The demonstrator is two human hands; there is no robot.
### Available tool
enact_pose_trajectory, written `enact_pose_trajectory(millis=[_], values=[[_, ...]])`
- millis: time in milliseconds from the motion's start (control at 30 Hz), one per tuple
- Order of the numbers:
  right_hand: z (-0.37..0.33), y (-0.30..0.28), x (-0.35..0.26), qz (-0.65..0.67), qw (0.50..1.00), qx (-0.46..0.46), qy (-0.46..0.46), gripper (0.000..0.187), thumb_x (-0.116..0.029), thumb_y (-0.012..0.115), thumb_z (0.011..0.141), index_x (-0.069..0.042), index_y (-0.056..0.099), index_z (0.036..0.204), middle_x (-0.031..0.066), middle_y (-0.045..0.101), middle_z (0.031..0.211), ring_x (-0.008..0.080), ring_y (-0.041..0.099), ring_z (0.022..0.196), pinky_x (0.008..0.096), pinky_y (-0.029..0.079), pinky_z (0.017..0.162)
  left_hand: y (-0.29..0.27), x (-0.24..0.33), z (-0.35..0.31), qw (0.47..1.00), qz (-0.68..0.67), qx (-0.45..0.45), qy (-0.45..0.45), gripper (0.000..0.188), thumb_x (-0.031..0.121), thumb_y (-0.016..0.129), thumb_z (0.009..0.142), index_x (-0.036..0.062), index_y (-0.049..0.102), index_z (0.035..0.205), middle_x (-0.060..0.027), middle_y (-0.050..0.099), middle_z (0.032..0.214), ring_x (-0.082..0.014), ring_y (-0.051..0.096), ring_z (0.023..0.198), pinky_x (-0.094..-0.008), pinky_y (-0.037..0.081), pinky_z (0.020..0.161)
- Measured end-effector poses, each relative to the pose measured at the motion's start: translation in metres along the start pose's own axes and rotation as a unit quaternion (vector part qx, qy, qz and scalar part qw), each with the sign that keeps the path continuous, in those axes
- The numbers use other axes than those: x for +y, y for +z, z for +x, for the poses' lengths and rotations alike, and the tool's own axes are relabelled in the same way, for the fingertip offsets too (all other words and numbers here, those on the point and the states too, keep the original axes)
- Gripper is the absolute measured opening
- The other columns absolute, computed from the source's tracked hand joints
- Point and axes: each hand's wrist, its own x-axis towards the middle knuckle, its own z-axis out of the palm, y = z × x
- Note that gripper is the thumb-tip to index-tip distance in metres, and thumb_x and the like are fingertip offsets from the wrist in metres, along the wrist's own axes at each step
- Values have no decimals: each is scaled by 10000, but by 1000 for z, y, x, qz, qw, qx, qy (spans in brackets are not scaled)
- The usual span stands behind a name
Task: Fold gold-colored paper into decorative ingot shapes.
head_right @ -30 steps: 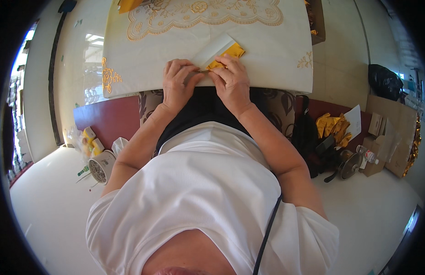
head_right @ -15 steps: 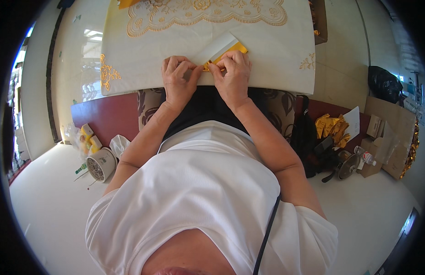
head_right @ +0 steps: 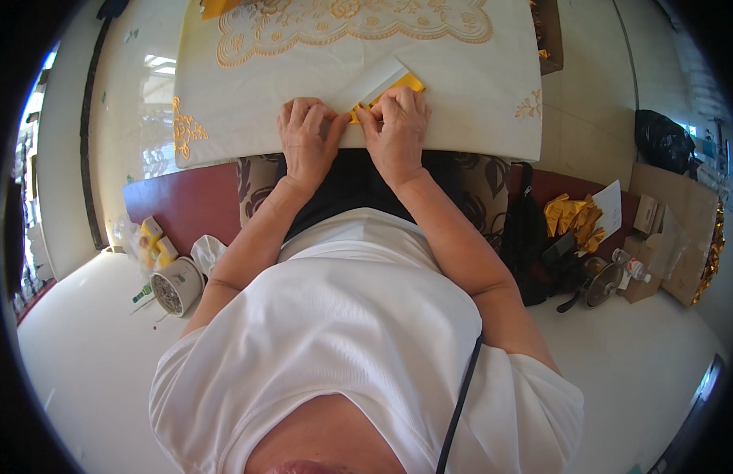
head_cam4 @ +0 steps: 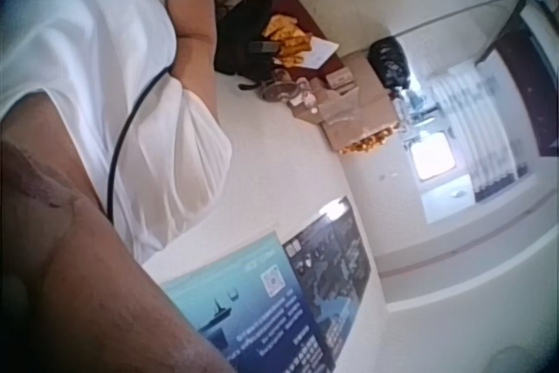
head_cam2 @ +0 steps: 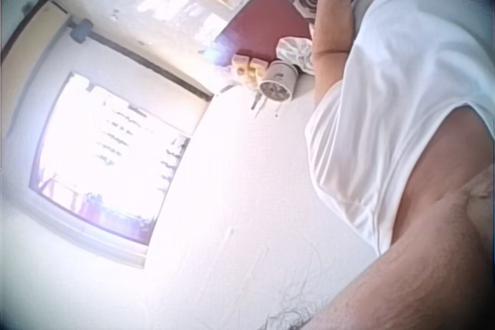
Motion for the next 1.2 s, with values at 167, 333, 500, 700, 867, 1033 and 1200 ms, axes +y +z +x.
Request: enact_pose_trajectory(millis=[167, 333, 500, 700, 867, 1033, 1200], values=[[-2, 1, 3, 14, 1000, 1, 8, 306, -111, 879, 752, -105, 574, 755, 36, 546, 931, 281, 555, 935, 438, 417, 860, -3, 2, -1, 1000, -4, -9, -2, 204, 77, 809, 807, 83, 668, 954, -85, 638, 992, -326, 578, 955, -433, 445, 856], [-3, 1, 4, 25, 1000, 1, 6, 291, -121, 860, 768, -100, 570, 753, 46, 554, 938, 292, 554, 938, 440, 416, 861, -9, 22, -11, 992, -76, -25, 94, 332, -73, 706, 799, 40, 684, 1111, -123, 669, 1120, -351, 625, 1031, -440, 503, 909], [-4, 2, 5, 14, 1000, 3, 4, 249, -122, 808, 802, -95, 566, 749, 65, 572, 962, 312, 555, 960, 460, 418, 857, -6, 35, -22, 984, -129, -97, 76, 632, -84, 673, 823, -9, 514, 1430, -204, 581, 1357, -400, 601, 1203, -455, 517, 1005], [-3, -1, 7, 47, 999, 14, 13, 277, -73, 824, 769, -80, 549, 739, 84, 567, 981, 321, 550, 969, 464, 438, 860, -2, 27, -30, 983, -69, -149, 82, 705, -20, 718, 835, -20, 448, 1487, -214, 501, 1442, -403, 564, 1238, -455, 497, 1025], [-6, -3, 10, 44, 999, 13, -5, 259, -46, 826, 776, -54, 567, 755, 100, 570, 1038, 325, 554, 1004, 456, 456, 888, 0, 27, -28, 983, -54, -160, 77, 723, 8, 739, 830, -36, 443, 1489, -211, 509, 1415, -395, 572, 1175, -445, 501, 992], [-7, -5, 12, 51, 999, 6, -8, 230, -36, 818, 798, -34, 590, 776, 116, 575, 1104, 331, 559, 1043, 455, 462, 920, -1, 29, -25, 981, -27, -169, 89, 705, 112, 748, 863, -53, 448, 1479, -207, 513, 1382, -367, 564, 1157, -428, 493, 987], [-7, -11, 13, 72, 997, 8, 7, 209, 12, 801, 811, -33, 597, 815, 112, 606, 1157, 323, 581, 1062, 418, 504, 901, -1, 32, -22, 981, -4, -177, 84, 705, 182, 773, 856, -54, 480, 1452, -202, 515, 1360, -353, 562, 1128, -421, 492, 980]])
